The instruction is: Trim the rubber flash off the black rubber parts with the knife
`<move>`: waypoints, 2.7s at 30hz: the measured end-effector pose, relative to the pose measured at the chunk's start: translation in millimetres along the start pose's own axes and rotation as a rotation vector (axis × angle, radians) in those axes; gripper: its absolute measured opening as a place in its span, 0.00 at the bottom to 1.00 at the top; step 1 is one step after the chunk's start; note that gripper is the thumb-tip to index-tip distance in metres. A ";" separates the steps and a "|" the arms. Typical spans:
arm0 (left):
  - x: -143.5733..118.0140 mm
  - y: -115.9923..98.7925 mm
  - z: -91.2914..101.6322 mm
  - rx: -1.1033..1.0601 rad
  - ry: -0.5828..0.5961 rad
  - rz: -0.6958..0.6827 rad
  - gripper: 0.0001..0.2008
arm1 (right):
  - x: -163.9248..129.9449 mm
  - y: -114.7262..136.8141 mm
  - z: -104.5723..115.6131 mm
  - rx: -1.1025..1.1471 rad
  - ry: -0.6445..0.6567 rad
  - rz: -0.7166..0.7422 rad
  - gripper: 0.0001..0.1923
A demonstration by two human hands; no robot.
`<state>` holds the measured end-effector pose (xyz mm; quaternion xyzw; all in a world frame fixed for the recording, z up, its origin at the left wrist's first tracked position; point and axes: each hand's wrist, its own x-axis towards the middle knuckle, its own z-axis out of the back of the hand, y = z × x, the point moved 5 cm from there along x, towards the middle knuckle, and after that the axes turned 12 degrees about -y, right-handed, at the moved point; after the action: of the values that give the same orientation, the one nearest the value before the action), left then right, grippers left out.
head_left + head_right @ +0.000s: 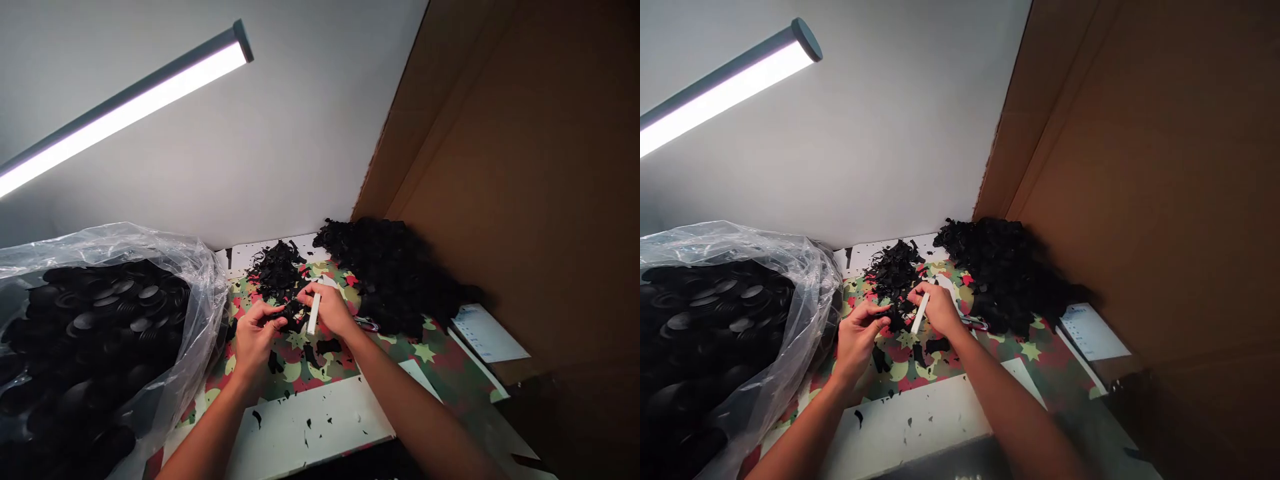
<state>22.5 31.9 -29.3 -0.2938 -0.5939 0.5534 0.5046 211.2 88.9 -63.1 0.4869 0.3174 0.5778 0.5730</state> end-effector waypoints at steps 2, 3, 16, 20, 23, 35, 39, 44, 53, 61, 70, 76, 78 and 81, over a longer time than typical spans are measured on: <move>3.3 6.4 0.9 -0.015 0.011 0.070 0.08 | -4.6 1.8 -3.0 0.045 0.060 -0.013 0.21; 4.5 8.5 1.8 -0.017 0.011 0.091 0.08 | -6.4 3.8 -2.6 0.073 0.064 -0.012 0.23; 6.5 7.5 4.8 0.083 0.029 0.043 0.06 | -39.4 49.9 10.2 0.340 0.054 0.169 0.27; 4.8 6.9 3.8 0.093 0.054 0.032 0.06 | -44.5 53.8 6.5 0.278 0.080 0.183 0.10; 4.2 5.5 3.6 0.095 0.061 0.024 0.05 | -46.1 59.4 7.1 0.240 0.083 0.326 0.05; 3.4 8.5 4.1 0.068 0.032 -0.017 0.04 | -49.0 59.1 3.6 0.151 0.106 0.515 0.05; 3.4 7.3 4.4 0.060 0.022 -0.015 0.04 | -47.5 57.5 2.3 0.144 0.077 0.580 0.05; 2.4 9.1 3.8 0.069 0.028 0.012 0.04 | -53.4 63.8 -0.8 0.092 -0.011 0.816 0.05; 1.4 7.8 2.9 0.062 -0.006 0.031 0.05 | -46.8 59.8 3.1 -0.135 -0.133 0.716 0.10; 1.5 0.3 5.8 0.002 -0.017 -0.036 0.04 | -36.0 43.0 12.5 0.176 -0.197 0.258 0.07; 1.5 0.9 5.0 0.003 -0.003 -0.064 0.04 | -44.0 40.8 9.0 0.239 -0.094 0.116 0.09; 0.0 -1.5 4.3 0.048 0.008 -0.092 0.05 | -50.8 62.6 11.8 0.231 -0.056 0.454 0.07; -0.3 -2.2 3.9 0.061 0.018 -0.093 0.05 | -52.6 66.3 9.8 0.238 0.002 0.513 0.06; -0.2 -2.4 3.5 0.072 0.025 -0.090 0.04 | -54.1 67.2 7.3 0.205 0.041 0.555 0.05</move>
<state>19.8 29.9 -26.7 -0.2553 -0.5798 0.5474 0.5468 187.1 25.4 -9.4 0.5986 0.2403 0.6871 0.3345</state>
